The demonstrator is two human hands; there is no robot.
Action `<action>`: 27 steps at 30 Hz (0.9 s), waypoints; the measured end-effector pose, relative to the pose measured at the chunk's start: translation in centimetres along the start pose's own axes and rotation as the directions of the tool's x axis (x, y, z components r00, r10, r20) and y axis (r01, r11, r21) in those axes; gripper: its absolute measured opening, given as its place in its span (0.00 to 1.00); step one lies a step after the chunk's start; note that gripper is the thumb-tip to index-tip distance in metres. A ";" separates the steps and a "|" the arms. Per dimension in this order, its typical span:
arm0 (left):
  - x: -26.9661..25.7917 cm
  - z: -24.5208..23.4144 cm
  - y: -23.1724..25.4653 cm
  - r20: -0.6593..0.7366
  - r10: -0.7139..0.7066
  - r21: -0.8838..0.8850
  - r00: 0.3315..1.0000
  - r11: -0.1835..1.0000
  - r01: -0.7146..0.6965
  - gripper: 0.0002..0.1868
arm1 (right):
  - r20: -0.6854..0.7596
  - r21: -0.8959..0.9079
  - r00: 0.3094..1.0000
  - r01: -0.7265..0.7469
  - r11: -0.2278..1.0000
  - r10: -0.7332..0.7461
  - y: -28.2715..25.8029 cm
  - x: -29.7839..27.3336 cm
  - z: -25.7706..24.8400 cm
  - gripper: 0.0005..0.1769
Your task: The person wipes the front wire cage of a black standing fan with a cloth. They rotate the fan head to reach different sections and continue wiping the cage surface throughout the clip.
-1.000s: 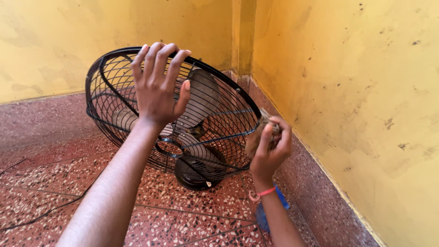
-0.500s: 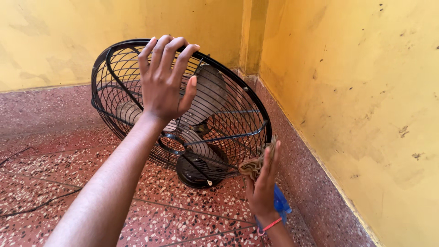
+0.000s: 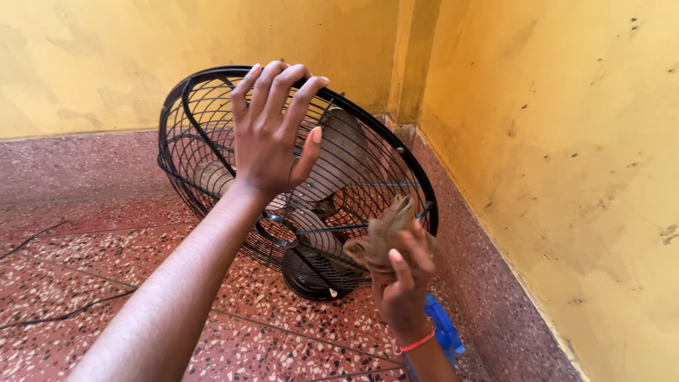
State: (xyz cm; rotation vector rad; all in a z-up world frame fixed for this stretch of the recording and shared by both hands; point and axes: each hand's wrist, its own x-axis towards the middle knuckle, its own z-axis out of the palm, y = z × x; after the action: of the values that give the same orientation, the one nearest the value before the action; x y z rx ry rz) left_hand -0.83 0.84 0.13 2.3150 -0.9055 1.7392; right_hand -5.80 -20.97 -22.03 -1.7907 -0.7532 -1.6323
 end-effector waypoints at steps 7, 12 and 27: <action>-0.1 0.1 0.0 -0.006 0.001 -0.002 1.000 1.000 -0.001 0.27 | 0.354 -0.353 0.931 0.048 0.934 0.086 -1.5 -4.2 0.4 0.34; -0.1 0.1 0.0 0.011 -0.017 0.005 1.000 1.000 0.017 0.27 | 0.385 -0.240 0.922 0.126 0.962 -0.025 0.0 -5.8 0.4 0.32; -3.2 1.6 0.6 0.052 -0.111 0.025 0.992 0.994 0.110 0.31 | 0.443 -0.318 0.892 0.058 0.946 0.094 -1.3 -3.9 -0.4 0.32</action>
State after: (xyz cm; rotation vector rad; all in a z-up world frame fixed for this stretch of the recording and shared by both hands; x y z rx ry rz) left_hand -0.35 0.94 -3.51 2.3874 -0.7541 1.6595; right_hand -7.37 -20.41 -25.82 -2.4618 -0.6864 -1.3947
